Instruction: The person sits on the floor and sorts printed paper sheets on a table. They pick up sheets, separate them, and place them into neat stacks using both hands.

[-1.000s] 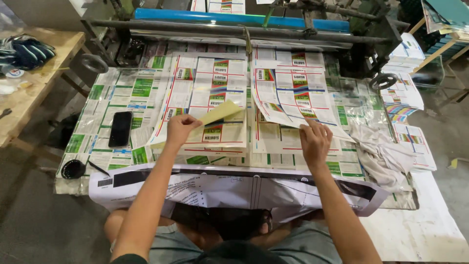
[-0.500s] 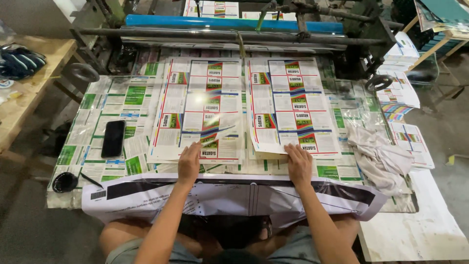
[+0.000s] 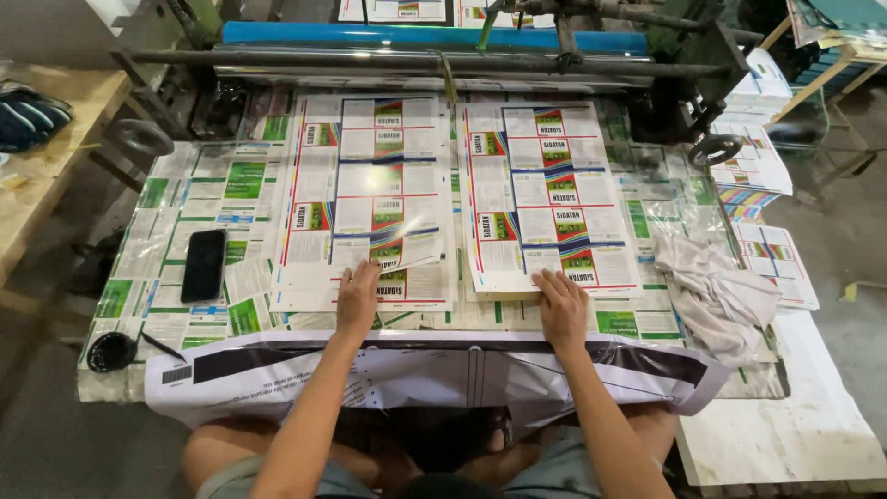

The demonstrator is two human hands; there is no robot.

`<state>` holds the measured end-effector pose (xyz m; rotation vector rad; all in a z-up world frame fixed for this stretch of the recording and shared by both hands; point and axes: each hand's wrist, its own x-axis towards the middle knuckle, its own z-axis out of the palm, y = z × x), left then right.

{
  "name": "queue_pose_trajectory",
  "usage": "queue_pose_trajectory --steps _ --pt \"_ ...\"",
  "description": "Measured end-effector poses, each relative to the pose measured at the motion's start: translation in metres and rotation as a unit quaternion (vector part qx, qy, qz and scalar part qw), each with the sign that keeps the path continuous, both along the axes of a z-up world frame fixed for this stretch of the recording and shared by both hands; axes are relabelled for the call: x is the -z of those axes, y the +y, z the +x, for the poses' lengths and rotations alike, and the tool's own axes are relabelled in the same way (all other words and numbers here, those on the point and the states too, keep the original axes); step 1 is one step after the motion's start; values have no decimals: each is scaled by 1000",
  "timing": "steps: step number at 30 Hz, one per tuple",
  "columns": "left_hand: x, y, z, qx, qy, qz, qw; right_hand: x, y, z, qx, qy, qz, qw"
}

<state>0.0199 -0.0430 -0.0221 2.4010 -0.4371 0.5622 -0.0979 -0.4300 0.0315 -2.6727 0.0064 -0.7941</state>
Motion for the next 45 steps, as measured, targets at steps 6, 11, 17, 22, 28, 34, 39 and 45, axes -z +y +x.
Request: queue_pose_trajectory --steps 6,11,17,22,28,34,39,45 --pt "-2 1 34 25 -8 19 999 -1 0 0 3 -4 4 1000" --pt "0 -2 66 38 -8 32 999 -2 0 3 6 1 3 1000" --pt "-8 -13 90 8 36 117 992 -5 1 2 13 6 2 1000" --pt "-18 -22 51 -17 33 110 993 -2 -1 2 3 3 -7 1000" --pt "-63 7 -30 117 123 110 979 -20 -26 19 42 -14 -94 995" --pt "-48 16 -28 148 72 205 965 1 -18 6 54 66 -149 985" --pt "-21 22 -23 165 -22 233 958 25 -15 2 39 80 -93 992" --pt "-1 16 -38 137 -80 140 977 23 -16 14 36 89 -70 993"
